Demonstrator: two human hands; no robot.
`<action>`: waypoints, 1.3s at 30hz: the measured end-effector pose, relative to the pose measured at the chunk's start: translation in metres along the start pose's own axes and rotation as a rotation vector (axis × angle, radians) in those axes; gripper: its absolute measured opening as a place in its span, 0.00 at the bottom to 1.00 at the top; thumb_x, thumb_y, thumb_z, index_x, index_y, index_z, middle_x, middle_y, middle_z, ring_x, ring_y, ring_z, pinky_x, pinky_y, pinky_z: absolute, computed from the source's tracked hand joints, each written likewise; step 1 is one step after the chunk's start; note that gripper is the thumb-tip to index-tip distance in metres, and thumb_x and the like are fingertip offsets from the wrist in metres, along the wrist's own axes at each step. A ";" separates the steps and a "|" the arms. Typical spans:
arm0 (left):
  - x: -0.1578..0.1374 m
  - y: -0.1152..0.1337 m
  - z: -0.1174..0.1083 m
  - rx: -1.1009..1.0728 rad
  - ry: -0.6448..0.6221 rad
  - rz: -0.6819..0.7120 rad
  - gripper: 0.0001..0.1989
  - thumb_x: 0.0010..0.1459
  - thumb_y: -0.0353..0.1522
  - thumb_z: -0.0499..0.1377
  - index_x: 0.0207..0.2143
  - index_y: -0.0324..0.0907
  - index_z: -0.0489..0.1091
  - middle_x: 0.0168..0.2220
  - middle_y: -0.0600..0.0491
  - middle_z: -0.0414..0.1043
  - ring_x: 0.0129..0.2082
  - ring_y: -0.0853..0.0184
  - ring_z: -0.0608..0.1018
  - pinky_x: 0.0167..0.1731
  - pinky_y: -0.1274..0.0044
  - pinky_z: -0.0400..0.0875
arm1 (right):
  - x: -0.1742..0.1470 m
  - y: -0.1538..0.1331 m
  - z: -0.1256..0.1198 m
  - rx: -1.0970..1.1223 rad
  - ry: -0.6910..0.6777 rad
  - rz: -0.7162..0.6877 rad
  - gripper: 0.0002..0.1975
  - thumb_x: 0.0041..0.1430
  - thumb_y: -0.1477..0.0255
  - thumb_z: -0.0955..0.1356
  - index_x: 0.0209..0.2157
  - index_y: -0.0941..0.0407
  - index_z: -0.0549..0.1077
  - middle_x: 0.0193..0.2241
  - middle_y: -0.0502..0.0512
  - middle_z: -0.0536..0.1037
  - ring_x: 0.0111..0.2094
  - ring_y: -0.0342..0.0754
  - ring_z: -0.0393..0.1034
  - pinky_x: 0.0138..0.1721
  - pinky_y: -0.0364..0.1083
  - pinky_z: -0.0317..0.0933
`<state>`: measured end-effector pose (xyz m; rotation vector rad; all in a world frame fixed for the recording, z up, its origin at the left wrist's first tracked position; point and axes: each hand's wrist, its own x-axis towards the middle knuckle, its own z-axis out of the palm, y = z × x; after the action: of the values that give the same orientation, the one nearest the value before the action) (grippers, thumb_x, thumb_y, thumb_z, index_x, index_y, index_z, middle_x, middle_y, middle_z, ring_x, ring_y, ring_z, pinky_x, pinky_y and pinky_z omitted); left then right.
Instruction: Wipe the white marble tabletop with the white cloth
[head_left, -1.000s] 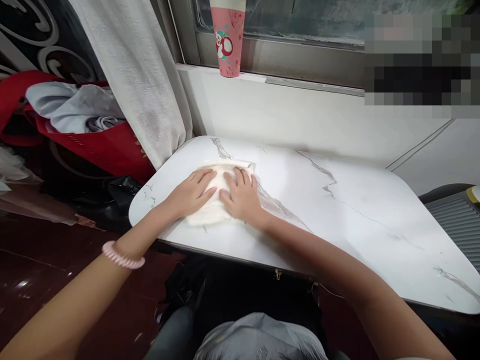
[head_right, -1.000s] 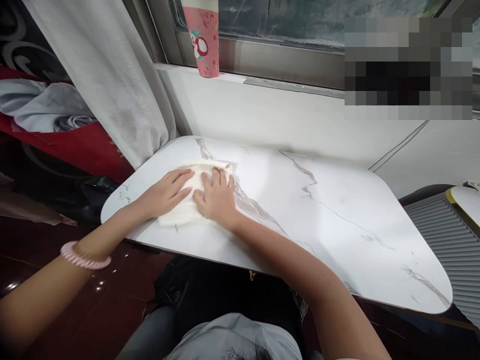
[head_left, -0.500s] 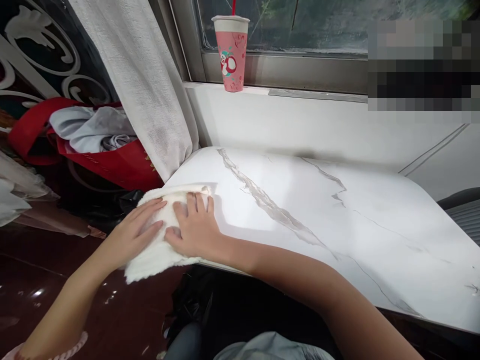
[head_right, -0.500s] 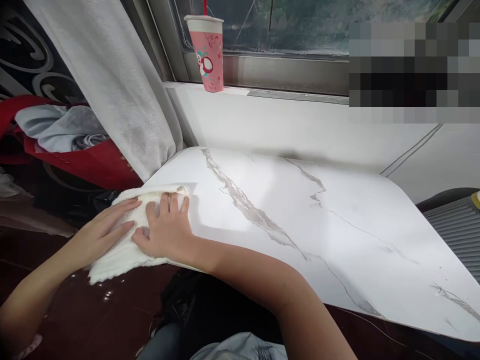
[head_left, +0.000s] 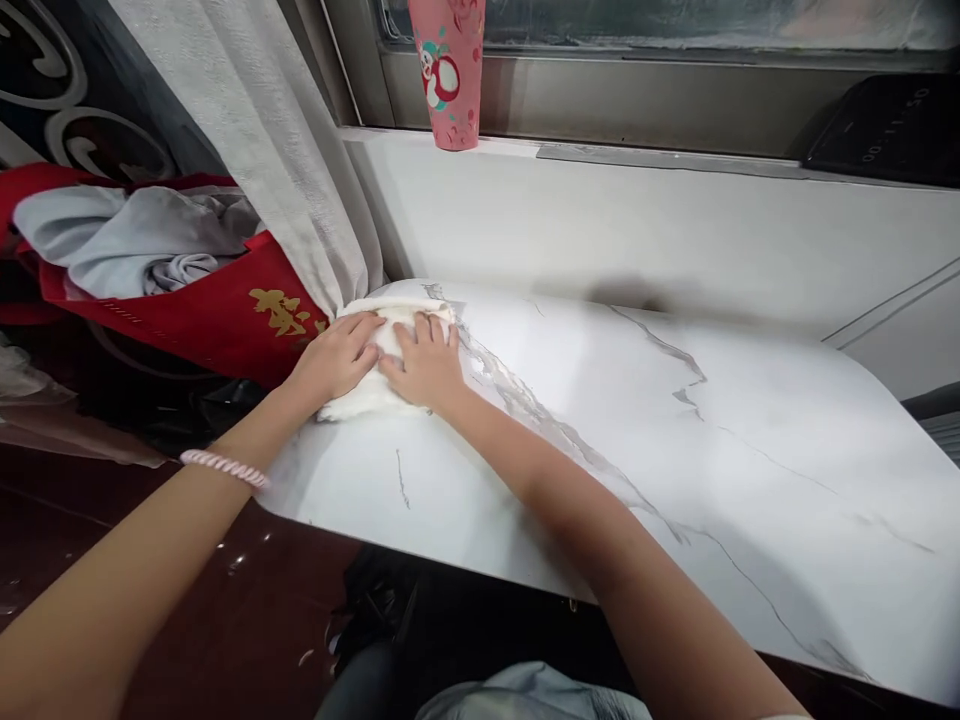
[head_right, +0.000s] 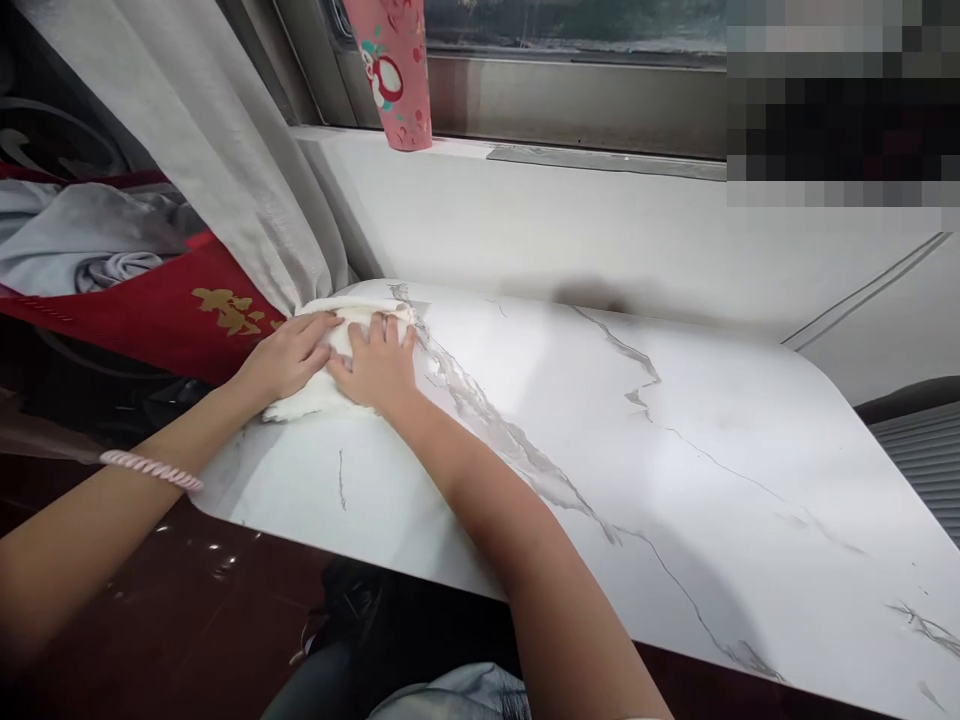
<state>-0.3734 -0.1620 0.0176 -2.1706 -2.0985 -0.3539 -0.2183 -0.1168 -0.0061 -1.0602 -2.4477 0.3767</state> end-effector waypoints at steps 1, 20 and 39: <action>0.011 0.001 0.004 -0.015 0.006 0.024 0.25 0.61 0.37 0.42 0.57 0.41 0.63 0.58 0.45 0.66 0.60 0.55 0.66 0.58 0.62 0.63 | 0.004 0.007 -0.002 -0.009 0.004 0.021 0.28 0.66 0.58 0.59 0.61 0.58 0.62 0.66 0.66 0.55 0.66 0.61 0.46 0.64 0.65 0.38; 0.135 0.024 0.056 -0.072 0.088 0.188 0.23 0.62 0.31 0.44 0.57 0.40 0.64 0.58 0.46 0.67 0.59 0.60 0.66 0.61 0.66 0.60 | 0.054 0.094 -0.024 -0.132 0.125 0.195 0.24 0.66 0.63 0.58 0.59 0.57 0.65 0.64 0.66 0.59 0.64 0.60 0.49 0.64 0.63 0.40; -0.009 0.134 0.029 0.036 0.093 0.029 0.24 0.64 0.30 0.44 0.59 0.30 0.63 0.58 0.37 0.65 0.58 0.52 0.66 0.57 0.63 0.61 | -0.084 0.077 -0.060 -0.165 0.044 0.012 0.26 0.65 0.65 0.57 0.62 0.58 0.62 0.65 0.65 0.58 0.65 0.60 0.49 0.63 0.63 0.42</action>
<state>-0.2378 -0.1697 -0.0013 -2.1198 -2.0069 -0.4030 -0.0899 -0.1238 -0.0103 -1.1379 -2.4676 0.1554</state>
